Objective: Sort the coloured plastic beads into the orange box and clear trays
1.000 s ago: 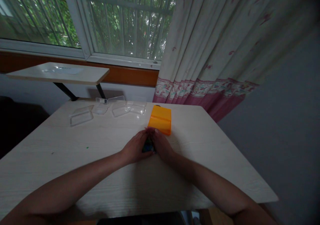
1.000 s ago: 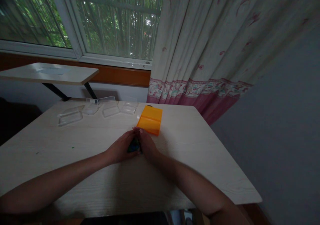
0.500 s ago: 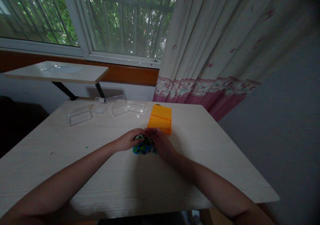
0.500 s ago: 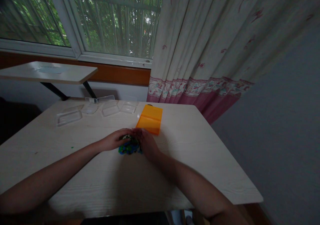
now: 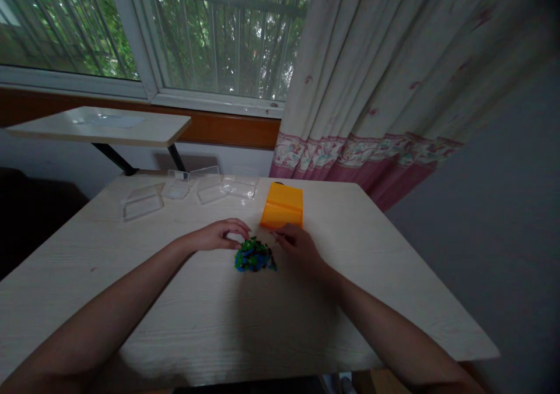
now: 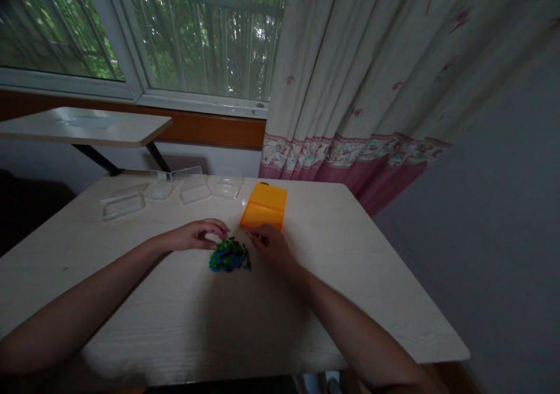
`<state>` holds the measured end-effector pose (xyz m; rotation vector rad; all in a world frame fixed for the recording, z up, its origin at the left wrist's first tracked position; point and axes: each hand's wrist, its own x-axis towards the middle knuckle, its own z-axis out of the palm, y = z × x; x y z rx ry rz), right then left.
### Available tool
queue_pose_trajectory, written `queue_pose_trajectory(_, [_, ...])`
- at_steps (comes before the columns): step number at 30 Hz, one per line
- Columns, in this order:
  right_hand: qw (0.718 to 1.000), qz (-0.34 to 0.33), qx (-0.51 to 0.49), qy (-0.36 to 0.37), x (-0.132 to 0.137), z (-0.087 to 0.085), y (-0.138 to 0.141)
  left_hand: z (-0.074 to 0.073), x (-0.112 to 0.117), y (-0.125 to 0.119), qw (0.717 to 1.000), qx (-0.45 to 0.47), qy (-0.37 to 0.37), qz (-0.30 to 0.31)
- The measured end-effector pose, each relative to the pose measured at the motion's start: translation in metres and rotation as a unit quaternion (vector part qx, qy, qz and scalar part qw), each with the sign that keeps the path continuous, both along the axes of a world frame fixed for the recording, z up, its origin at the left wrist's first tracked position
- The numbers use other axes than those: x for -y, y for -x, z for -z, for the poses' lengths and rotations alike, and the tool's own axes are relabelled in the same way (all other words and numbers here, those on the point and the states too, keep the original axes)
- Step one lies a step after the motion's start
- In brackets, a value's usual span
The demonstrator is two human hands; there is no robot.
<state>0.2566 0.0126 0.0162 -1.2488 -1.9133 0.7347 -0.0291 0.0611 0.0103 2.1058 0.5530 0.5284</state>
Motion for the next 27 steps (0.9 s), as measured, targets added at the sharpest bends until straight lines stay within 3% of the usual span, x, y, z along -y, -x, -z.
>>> queue_pose_trajectory(3, [0.996,-0.037,0.086,0.009,0.0,0.0,-0.004,-0.007,0.003,0.0,1.0,-0.015,-0.009,0.016])
queue_pose_trajectory(7, [0.985,-0.048,0.146,0.072,0.002,-0.001,-0.007,-0.007,0.003,-0.001,1.0,-0.011,-0.002,0.02])
queue_pose_trajectory(13, [0.966,-0.094,0.045,0.237,-0.003,-0.002,-0.014,-0.002,0.002,-0.003,0.999,0.007,0.033,0.014])
queue_pose_trajectory(17, [0.946,-0.103,-0.017,0.307,-0.009,-0.001,-0.018,-0.005,0.006,-0.005,1.0,-0.007,0.009,0.012])
queue_pose_trajectory(20, [0.942,-0.113,-0.025,0.314,-0.009,0.0,-0.018,-0.005,0.009,-0.007,1.0,-0.015,-0.018,0.007])
queue_pose_trajectory(27, [0.958,-0.132,0.009,0.254,-0.006,0.004,-0.016,-0.003,0.01,-0.011,0.999,-0.017,-0.037,0.0])
